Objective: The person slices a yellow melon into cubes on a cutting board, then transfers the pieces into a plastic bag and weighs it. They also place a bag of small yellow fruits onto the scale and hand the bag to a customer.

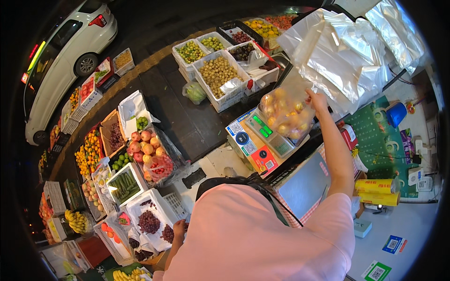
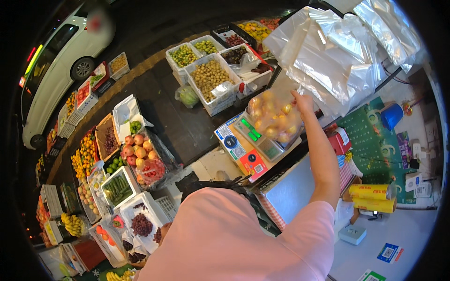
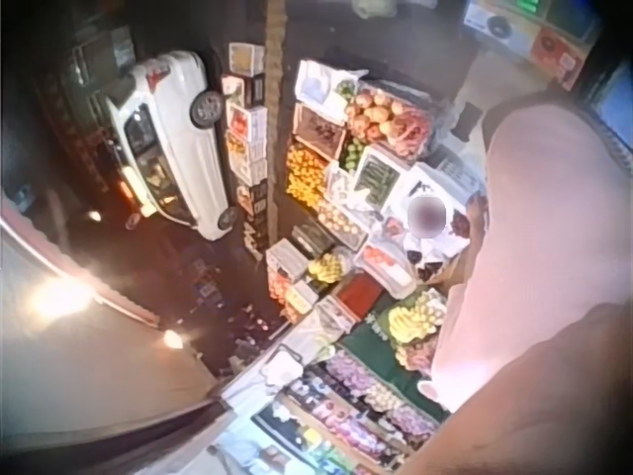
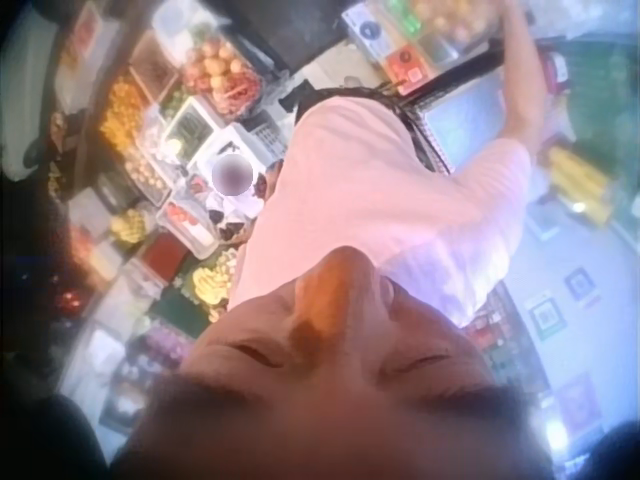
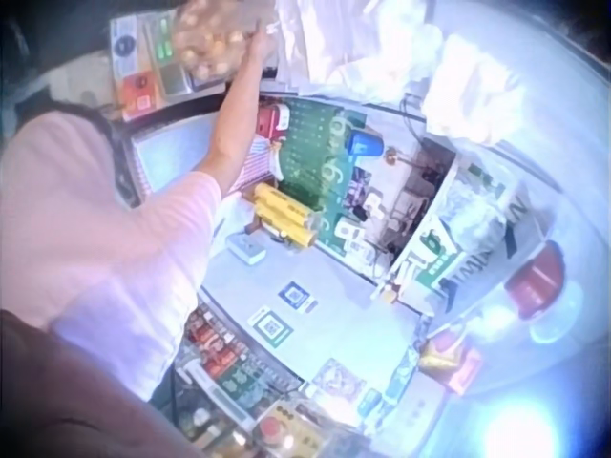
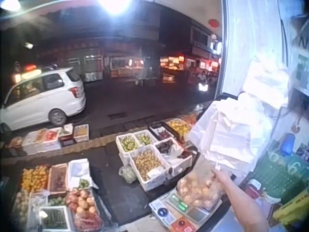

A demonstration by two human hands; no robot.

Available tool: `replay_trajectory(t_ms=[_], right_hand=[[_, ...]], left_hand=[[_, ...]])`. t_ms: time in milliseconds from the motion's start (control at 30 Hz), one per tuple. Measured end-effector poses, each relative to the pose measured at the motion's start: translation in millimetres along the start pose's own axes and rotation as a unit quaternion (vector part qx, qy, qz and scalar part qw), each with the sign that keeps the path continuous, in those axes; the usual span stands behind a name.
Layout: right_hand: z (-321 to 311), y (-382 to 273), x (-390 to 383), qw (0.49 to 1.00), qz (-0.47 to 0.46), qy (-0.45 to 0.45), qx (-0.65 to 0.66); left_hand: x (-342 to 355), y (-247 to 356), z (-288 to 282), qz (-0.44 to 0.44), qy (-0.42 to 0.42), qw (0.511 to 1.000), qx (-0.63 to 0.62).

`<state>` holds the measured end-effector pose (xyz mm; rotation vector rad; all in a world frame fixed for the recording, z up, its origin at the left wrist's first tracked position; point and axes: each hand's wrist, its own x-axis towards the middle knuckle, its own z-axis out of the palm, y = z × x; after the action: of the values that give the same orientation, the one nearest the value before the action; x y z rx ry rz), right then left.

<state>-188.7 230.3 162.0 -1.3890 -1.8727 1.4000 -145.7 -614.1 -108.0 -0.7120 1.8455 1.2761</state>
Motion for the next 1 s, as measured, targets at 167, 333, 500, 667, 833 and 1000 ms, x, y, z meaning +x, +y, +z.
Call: replay_trajectory(t_ms=[167,333,500,667,833,1000], right_hand=[[-4.6,7.0,9.4,1.000,0.005,0.007,0.005],[-6.5,13.5,23.9,0.999,0.013,0.028,-0.017],[5.1,3.7,23.7,0.999,0.000,0.020,-0.029],[-1.5,9.1,32.8,0.997,-0.009,0.047,-0.060],[9.4,11.6,45.1,0.998,-0.012,0.021,0.063],[10.3,8.3,57.3,0.976,0.038,-0.026,0.214]], left_hand=[[-17.1,22.5,9.6,0.036,0.015,0.998,0.057],[-23.6,30.5,11.1,0.040,0.011,0.996,0.076],[-24.1,30.8,6.9,0.067,-0.008,0.994,0.089],[-26.8,38.7,13.8,0.070,-0.011,0.996,0.052],[-23.0,24.7,20.1,0.082,0.013,0.996,0.021],[-21.6,22.1,27.9,0.088,0.014,0.996,0.030]])
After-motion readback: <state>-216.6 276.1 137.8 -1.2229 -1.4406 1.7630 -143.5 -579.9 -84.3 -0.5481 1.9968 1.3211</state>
